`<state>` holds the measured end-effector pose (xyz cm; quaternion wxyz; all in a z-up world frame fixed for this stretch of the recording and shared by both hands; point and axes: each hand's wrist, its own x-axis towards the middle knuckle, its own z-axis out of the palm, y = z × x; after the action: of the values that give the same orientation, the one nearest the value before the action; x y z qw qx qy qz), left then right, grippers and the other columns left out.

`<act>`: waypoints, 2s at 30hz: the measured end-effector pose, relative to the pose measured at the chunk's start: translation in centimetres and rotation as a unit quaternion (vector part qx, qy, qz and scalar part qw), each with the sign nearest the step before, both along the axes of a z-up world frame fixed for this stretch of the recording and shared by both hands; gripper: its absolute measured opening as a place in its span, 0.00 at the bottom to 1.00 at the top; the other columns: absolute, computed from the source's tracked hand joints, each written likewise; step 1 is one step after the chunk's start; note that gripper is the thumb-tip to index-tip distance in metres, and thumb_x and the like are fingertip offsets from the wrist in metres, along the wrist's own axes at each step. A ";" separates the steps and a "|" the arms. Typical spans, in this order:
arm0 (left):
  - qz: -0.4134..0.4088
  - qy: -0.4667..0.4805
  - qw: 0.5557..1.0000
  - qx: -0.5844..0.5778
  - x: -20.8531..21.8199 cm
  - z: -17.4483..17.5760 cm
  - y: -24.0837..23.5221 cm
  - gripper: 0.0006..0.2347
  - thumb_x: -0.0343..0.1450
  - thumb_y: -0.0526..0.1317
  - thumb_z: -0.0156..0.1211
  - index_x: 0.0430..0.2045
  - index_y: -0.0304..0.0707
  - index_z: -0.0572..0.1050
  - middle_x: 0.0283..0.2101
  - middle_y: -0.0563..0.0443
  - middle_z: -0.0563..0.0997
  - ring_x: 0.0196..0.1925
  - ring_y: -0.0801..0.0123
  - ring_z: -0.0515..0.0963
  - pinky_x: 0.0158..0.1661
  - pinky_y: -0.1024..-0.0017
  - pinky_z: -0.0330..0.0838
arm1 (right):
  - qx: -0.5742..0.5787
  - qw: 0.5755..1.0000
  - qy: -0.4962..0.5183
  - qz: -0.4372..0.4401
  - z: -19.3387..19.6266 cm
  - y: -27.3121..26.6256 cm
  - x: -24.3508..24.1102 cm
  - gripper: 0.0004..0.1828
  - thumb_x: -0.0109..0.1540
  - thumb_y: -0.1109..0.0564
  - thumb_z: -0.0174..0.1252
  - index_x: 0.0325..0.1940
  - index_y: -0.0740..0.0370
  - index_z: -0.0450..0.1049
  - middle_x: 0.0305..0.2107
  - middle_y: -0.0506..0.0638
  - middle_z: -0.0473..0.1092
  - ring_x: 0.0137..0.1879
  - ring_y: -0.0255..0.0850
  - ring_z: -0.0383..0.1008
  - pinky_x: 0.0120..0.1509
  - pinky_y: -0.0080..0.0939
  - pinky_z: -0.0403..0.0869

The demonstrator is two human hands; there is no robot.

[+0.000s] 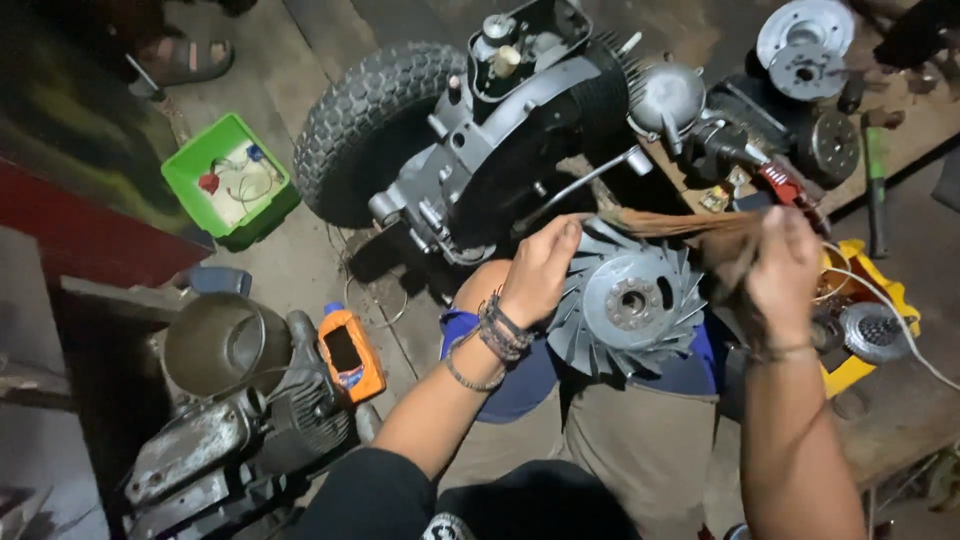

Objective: Cleaning and attempting to install a flywheel onto a motorcycle engine block.

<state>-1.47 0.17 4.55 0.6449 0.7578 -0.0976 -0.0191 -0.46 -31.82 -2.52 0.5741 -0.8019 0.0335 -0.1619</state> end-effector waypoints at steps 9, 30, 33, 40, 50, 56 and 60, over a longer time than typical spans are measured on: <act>0.010 -0.077 0.992 0.098 -0.5 1.1 -0.1 0.31 0.71 0.53 0.49 0.67 0.36 0.59 0.23 0.44 0.80 0.20 0.61 0.77 0.28 0.69 0.70 | 0.040 0.983 -0.024 0.178 8.9 7.1 6.8 0.13 0.79 0.54 0.41 0.57 0.63 0.67 0.49 0.53 0.74 0.47 0.37 0.74 0.54 0.34 0.74; 0.062 -0.011 0.995 0.072 0.6 -0.4 0.1 0.25 0.72 0.49 0.52 0.62 0.34 0.64 0.46 0.38 0.83 0.42 0.57 0.84 0.47 0.66 0.76 | 0.419 0.887 0.188 0.050 -2.1 -0.3 -9.8 0.07 0.72 0.56 0.53 0.45 0.63 0.73 0.37 0.46 0.72 0.39 0.32 0.69 0.46 0.29 0.67; 0.074 -0.020 0.993 0.089 0.5 -1.0 0.2 0.26 0.73 0.52 0.49 0.61 0.33 0.65 0.58 0.38 0.78 0.51 0.53 0.83 0.51 0.65 0.74 | 0.384 0.902 0.127 0.151 3.6 3.0 -8.2 0.28 0.74 0.51 0.40 0.66 0.81 0.66 0.55 0.66 0.72 0.53 0.50 0.74 0.60 0.42 0.70; 0.078 0.022 0.993 0.089 -0.4 -0.7 1.2 0.26 0.74 0.55 0.40 0.58 0.35 0.71 0.50 0.45 0.84 0.49 0.58 0.84 0.48 0.69 0.75 | 0.324 0.797 -0.165 0.482 9.6 9.9 -9.3 0.32 0.69 0.49 0.49 0.73 0.73 0.60 0.52 0.56 0.76 0.38 0.34 0.71 0.44 0.35 0.68; 0.015 0.020 1.000 -0.008 -0.6 -0.4 1.7 0.35 0.80 0.58 0.19 0.57 0.27 0.74 0.58 0.25 0.76 0.67 0.40 0.69 0.68 0.51 0.57 | -0.532 0.781 -0.177 0.275 6.3 14.5 -7.1 0.39 0.65 0.29 0.42 0.66 0.60 0.67 0.57 0.56 0.68 0.66 0.55 0.62 0.73 0.65 0.53; 0.008 0.004 1.000 -0.014 -0.6 -1.2 2.0 0.34 0.81 0.56 0.18 0.57 0.28 0.74 0.58 0.26 0.76 0.67 0.41 0.70 0.68 0.52 0.57 | -0.517 0.806 -0.174 0.230 4.7 12.9 -6.8 0.41 0.64 0.30 0.45 0.70 0.64 0.63 0.64 0.61 0.62 0.72 0.59 0.57 0.75 0.65 0.51; 0.001 -0.021 0.999 -0.028 -0.2 -1.0 1.8 0.32 0.82 0.53 0.18 0.55 0.25 0.75 0.57 0.24 0.76 0.65 0.37 0.71 0.68 0.50 0.57 | -0.507 0.804 -0.181 0.252 3.9 11.6 -10.5 0.45 0.64 0.27 0.44 0.70 0.65 0.60 0.67 0.63 0.58 0.76 0.63 0.49 0.80 0.71 0.43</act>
<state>-1.71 1.97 3.50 0.6636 0.7398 -0.1111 -0.0001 -10.99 -20.20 1.34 0.1018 -0.9150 -0.3613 -0.1480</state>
